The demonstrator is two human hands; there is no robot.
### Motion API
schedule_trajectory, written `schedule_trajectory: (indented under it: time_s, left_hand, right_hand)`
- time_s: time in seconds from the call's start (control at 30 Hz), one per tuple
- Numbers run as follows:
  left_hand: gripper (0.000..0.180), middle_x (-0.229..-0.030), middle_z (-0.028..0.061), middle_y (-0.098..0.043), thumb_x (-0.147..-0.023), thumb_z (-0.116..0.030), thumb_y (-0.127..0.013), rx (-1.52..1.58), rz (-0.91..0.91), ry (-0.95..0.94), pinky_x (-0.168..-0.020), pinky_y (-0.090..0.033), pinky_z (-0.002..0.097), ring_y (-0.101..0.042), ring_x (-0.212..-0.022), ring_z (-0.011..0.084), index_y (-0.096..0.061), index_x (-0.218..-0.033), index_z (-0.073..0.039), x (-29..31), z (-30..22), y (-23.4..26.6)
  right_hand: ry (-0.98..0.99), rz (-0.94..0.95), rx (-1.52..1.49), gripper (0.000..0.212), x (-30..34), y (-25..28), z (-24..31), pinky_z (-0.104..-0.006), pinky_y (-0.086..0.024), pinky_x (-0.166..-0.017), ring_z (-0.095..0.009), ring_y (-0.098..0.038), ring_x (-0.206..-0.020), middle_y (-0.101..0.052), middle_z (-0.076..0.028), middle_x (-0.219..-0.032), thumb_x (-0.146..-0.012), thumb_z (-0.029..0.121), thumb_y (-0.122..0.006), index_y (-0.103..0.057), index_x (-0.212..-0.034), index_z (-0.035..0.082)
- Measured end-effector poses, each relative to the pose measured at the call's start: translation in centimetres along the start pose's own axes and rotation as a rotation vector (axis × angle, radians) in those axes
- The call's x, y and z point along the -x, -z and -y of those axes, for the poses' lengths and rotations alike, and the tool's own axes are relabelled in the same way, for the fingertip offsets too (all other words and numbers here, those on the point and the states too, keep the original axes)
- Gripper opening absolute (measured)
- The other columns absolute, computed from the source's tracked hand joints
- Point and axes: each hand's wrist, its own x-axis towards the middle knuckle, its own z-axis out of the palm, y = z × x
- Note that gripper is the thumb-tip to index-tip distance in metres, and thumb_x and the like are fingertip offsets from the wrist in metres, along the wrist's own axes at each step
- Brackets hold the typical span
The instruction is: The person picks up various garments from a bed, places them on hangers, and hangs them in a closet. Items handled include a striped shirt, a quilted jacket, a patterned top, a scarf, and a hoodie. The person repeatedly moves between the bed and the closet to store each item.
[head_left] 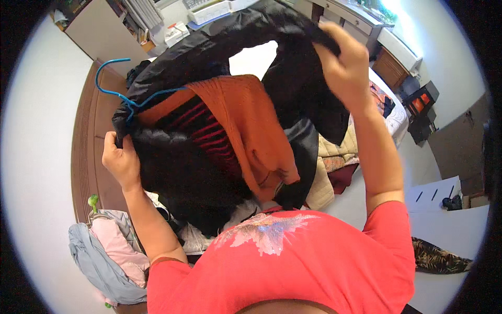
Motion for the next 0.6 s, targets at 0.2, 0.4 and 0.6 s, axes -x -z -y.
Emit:
schedule_trajectory:
  time_s: [0.2,0.4,0.6]
  left_hand:
    - [0.016,-0.061,0.0102,-0.047,-0.080,-0.013,-0.063,0.024,-0.076,0.009,-0.055,-0.040,0.0299,-0.044,-0.055,0.0166,-0.052,-0.078,-0.002,-1.5,-0.3,-0.5]
    - [0.022,-0.059,0.0077,-0.043,-0.081,-0.019,-0.064,0.110,-0.042,-0.079,-0.053,-0.038,0.0283,-0.042,-0.056,0.0145,-0.051,-0.076,-0.002,-2.4,-1.7,0.4]
    - [0.029,-0.059,0.0061,-0.042,-0.082,-0.028,-0.064,0.102,-0.007,-0.183,-0.054,-0.038,0.0285,-0.042,-0.058,0.0120,-0.051,-0.076,-0.003,-4.8,-4.9,1.0]
  right_hand:
    - [-0.037,0.608,0.089,0.018,14.1,-5.4,1.2,-0.0439,-0.047,-0.066,-0.037,-0.057,-0.074,-0.057,-0.018,-0.076,-0.069,0.006,-0.058,-0.056,-0.086,0.002]
    - [-0.063,0.480,-0.187,0.004,10.7,-3.3,2.1,-0.0331,-0.046,-0.059,-0.025,-0.060,-0.065,-0.060,-0.011,-0.072,-0.077,0.008,-0.063,-0.061,-0.078,0.004]
    - [0.388,0.047,0.207,0.039,0.0,-2.3,2.6,-0.0398,-0.044,-0.080,-0.030,-0.054,-0.093,-0.059,-0.012,-0.097,-0.070,0.024,-0.071,-0.058,-0.101,0.005]
